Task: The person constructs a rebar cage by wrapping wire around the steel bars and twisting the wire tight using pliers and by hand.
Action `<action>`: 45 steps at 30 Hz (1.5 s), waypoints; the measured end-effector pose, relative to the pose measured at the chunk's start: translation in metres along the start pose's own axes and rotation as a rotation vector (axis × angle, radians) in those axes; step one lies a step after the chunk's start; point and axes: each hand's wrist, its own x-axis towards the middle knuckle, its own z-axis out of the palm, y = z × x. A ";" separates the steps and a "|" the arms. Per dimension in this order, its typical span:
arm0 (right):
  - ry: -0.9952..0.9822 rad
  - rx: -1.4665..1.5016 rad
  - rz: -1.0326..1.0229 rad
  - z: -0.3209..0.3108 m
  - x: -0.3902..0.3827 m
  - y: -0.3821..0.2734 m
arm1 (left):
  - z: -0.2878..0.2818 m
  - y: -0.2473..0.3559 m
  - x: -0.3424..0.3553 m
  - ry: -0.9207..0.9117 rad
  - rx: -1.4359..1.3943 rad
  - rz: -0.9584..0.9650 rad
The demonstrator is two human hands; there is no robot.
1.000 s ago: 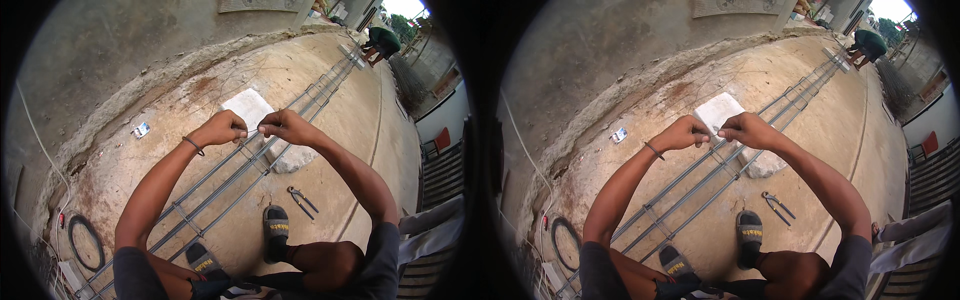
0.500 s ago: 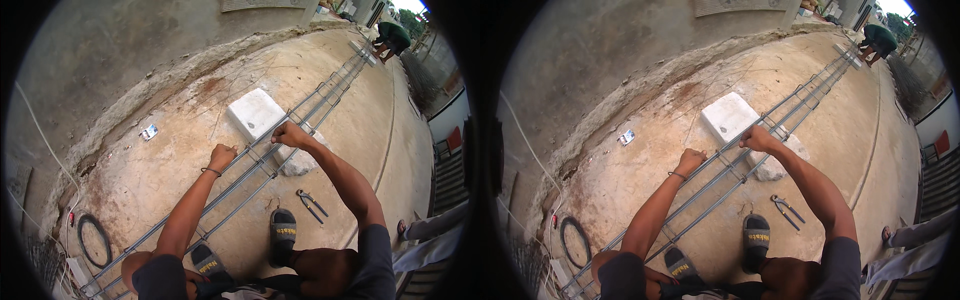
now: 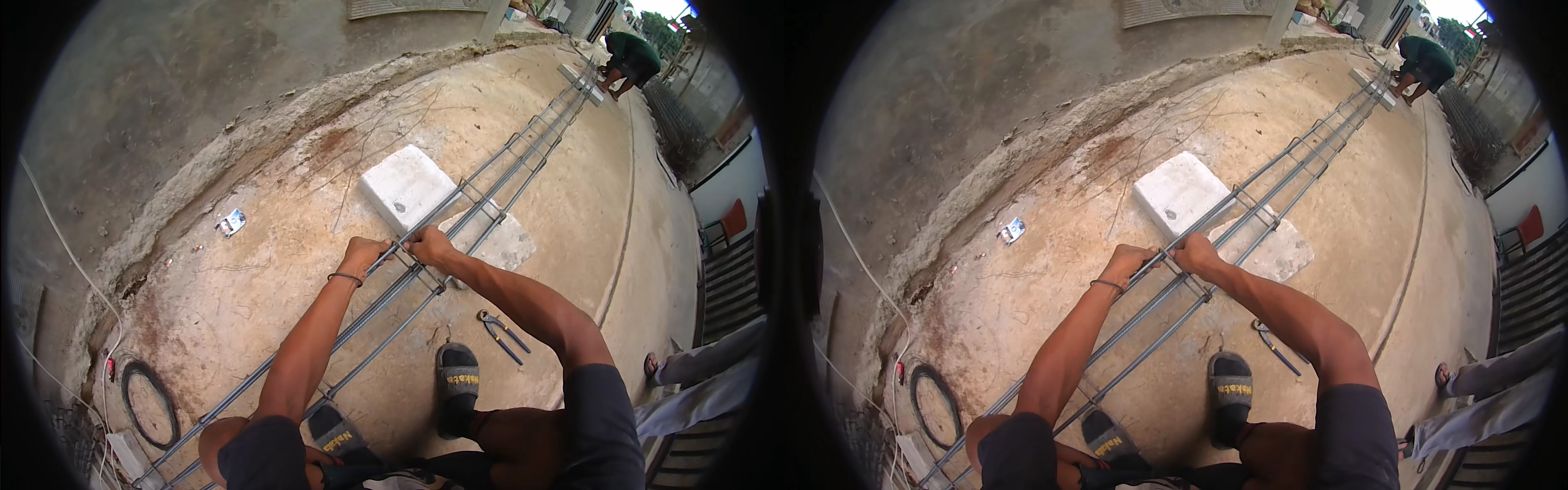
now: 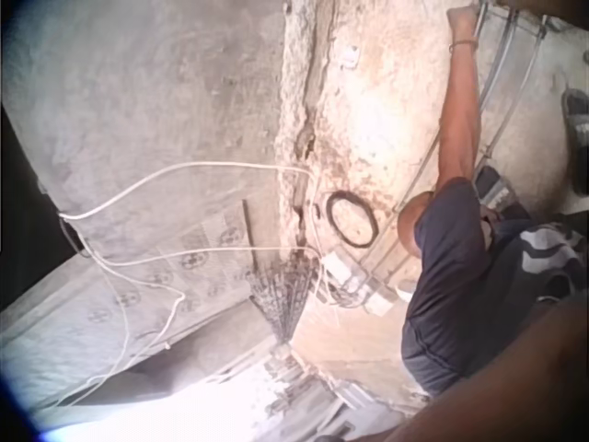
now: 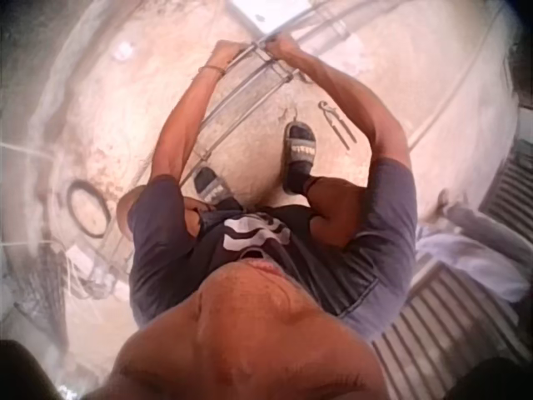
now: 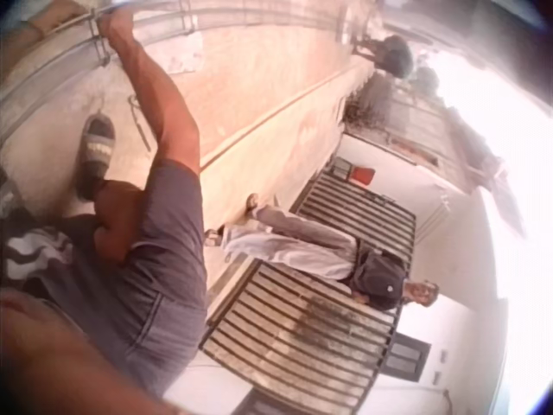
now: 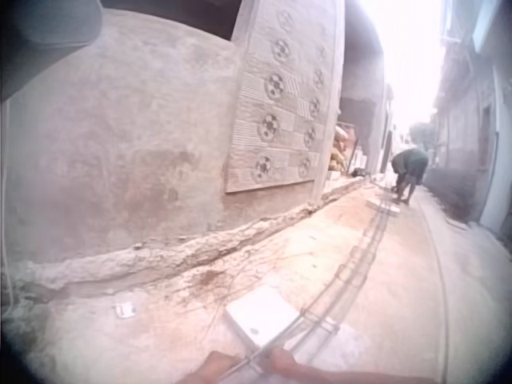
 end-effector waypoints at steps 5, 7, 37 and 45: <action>0.107 -0.219 -0.267 -0.002 -0.006 -0.002 | 0.014 -0.013 0.001 0.218 -0.035 0.162; 0.084 -0.351 -0.317 -0.012 -0.005 -0.014 | 0.024 -0.002 -0.015 0.372 0.368 0.427; -0.117 -0.402 -0.454 -0.026 0.014 -0.022 | 0.021 0.000 -0.023 0.241 -0.053 0.372; -0.295 -0.113 -0.426 -0.036 0.034 -0.012 | 0.020 0.007 -0.026 0.293 0.209 0.492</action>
